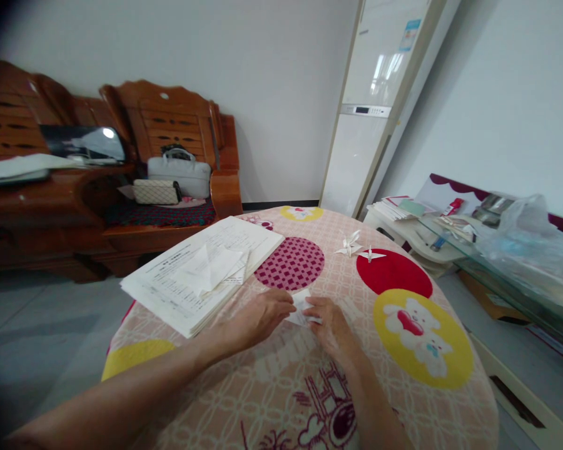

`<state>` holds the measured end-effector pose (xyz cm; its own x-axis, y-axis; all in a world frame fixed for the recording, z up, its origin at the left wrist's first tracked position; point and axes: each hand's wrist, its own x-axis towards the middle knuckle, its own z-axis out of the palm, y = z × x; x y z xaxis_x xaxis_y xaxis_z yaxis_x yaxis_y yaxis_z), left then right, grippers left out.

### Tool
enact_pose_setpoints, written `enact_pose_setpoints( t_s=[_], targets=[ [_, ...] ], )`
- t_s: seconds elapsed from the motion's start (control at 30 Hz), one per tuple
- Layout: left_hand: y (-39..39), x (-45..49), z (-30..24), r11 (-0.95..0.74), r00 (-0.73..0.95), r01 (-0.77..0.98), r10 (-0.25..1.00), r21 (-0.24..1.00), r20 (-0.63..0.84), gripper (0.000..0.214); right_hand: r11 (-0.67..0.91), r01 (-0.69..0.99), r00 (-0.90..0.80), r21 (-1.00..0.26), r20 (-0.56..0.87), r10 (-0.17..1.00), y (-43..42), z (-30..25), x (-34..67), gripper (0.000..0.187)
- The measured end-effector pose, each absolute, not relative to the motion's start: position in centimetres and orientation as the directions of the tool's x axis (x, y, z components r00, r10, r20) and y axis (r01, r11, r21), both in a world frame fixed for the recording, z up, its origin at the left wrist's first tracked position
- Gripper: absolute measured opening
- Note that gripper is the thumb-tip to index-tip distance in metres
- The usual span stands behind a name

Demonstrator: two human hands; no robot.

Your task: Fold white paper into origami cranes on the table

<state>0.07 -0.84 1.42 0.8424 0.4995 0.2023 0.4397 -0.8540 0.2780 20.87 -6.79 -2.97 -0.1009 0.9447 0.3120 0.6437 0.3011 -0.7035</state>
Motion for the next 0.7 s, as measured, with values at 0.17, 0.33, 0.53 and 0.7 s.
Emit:
enact_pose_setpoints(
  t_s=[0.17,0.33,0.53,0.7],
  targets=[
    [0.3,1.3,-1.1,-0.85,0.864,0.298,0.433,0.434,0.255,0.029,0.173,0.628,0.052,-0.759,0.263,0.963,-6.7,-0.9,21.4,0.022],
    [0.3,0.6,-1.5,-0.84,0.871,0.235,0.405,0.489,0.278,0.031,-0.105,0.465,0.272,-0.879,0.029,0.962,-6.8,0.1,21.1,0.022],
    [0.4,0.8,-1.4,-0.772,0.855,0.254,0.461,0.582,0.238,0.028,-0.179,0.551,0.16,-0.815,-0.108,0.981,-6.4,-1.3,18.0,0.007],
    [0.7,0.9,-1.9,-0.75,0.841,0.251,0.482,0.612,0.246,0.032,-0.309,0.596,0.235,-0.741,-0.207,0.95,-5.8,-1.2,17.3,0.009]
  ],
)
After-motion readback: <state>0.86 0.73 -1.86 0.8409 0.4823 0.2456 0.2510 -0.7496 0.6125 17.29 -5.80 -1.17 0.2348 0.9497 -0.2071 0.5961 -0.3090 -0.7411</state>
